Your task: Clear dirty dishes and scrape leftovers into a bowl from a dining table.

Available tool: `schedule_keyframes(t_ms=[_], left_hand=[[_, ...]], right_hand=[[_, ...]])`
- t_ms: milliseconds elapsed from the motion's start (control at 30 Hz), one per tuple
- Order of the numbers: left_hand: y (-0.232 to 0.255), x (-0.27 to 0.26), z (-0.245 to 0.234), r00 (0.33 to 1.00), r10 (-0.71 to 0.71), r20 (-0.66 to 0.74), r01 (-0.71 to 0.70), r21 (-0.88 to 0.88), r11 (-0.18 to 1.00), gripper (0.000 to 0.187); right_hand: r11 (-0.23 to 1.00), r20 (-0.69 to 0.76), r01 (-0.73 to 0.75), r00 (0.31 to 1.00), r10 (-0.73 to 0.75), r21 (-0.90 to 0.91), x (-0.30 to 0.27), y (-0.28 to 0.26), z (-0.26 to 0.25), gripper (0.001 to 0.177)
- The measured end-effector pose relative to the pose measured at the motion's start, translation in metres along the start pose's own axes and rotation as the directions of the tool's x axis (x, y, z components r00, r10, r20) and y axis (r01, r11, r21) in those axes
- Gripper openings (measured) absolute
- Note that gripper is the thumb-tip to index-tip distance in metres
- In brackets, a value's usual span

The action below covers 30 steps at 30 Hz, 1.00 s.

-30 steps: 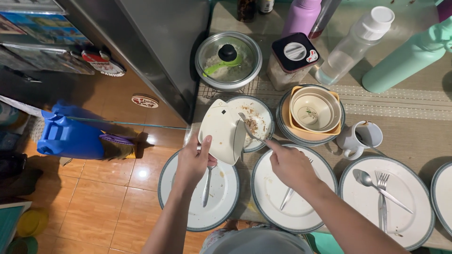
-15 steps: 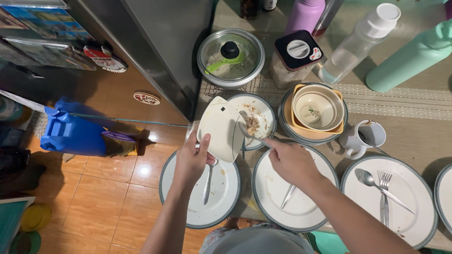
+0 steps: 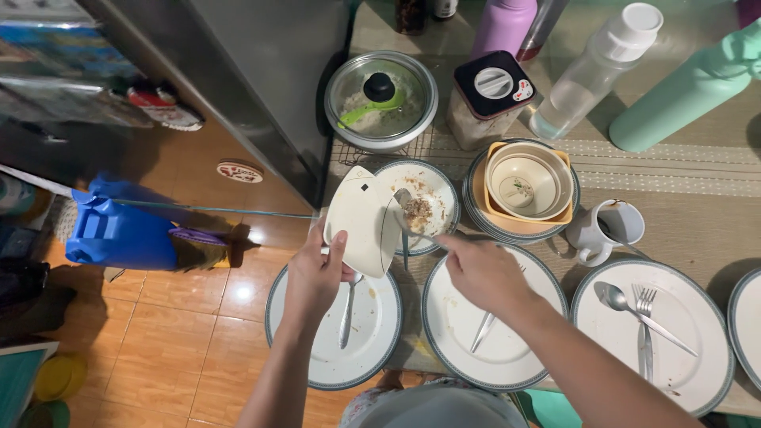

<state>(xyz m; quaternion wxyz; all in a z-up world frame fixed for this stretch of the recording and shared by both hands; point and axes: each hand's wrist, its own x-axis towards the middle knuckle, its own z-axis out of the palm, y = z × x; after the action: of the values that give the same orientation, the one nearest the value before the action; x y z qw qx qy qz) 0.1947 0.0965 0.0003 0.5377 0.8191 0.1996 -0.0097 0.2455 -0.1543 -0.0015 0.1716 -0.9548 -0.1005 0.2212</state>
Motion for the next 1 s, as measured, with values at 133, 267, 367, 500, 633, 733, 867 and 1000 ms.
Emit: schedule_keyframes(t_ms=[133, 267, 367, 500, 633, 733, 867, 1000], left_hand=[[0.008, 0.002, 0.003, 0.999, -0.028, 0.016, 0.030, -0.088, 0.996, 0.053], [0.002, 0.015, 0.018, 0.989, -0.140, 0.039, 0.145, -0.261, 0.954, 0.049], [-0.004, 0.030, 0.041, 0.975, -0.178, 0.130, 0.218, -0.445, 0.869, 0.048], [-0.003, 0.058, 0.098, 0.921, -0.202, 0.332, 0.375, -0.624, 0.685, 0.043], [0.016, 0.089, 0.186, 0.881, -0.231, 0.412, 0.453, -0.596, 0.663, 0.038], [0.035, 0.095, 0.228, 0.847, -0.273, 0.457, 0.503, -0.521, 0.690, 0.037], [0.059, 0.093, 0.249, 0.813, -0.302, 0.499, 0.513, -0.367, 0.776, 0.044], [0.072, 0.085, 0.245, 0.838, -0.293, 0.460, 0.398, -0.150, 0.905, 0.053]], right_hand=[[0.999, -0.045, 0.038, 0.998, -0.037, 0.023, 0.003, 0.019, 0.009, 0.040], [0.993, -0.139, -0.085, 0.986, 0.096, 0.080, 0.011, 0.064, -0.003, 0.030], [0.979, -0.278, -0.190, 0.938, 0.205, 0.077, 0.021, 0.117, -0.013, 0.028], [0.966, -0.519, -0.242, 0.816, 0.254, 0.091, 0.035, 0.175, -0.024, 0.042], [0.974, -0.576, -0.220, 0.788, 0.215, 0.063, 0.037, 0.179, -0.041, 0.051], [0.862, -0.327, -0.183, 0.872, 0.364, 0.473, 0.040, 0.173, -0.046, 0.049], [0.786, -0.252, -0.232, 0.863, 0.438, 0.573, 0.046, 0.187, -0.043, 0.048], [0.741, -0.242, -0.232, 0.848, 0.471, 0.630, 0.052, 0.201, -0.035, 0.044]])
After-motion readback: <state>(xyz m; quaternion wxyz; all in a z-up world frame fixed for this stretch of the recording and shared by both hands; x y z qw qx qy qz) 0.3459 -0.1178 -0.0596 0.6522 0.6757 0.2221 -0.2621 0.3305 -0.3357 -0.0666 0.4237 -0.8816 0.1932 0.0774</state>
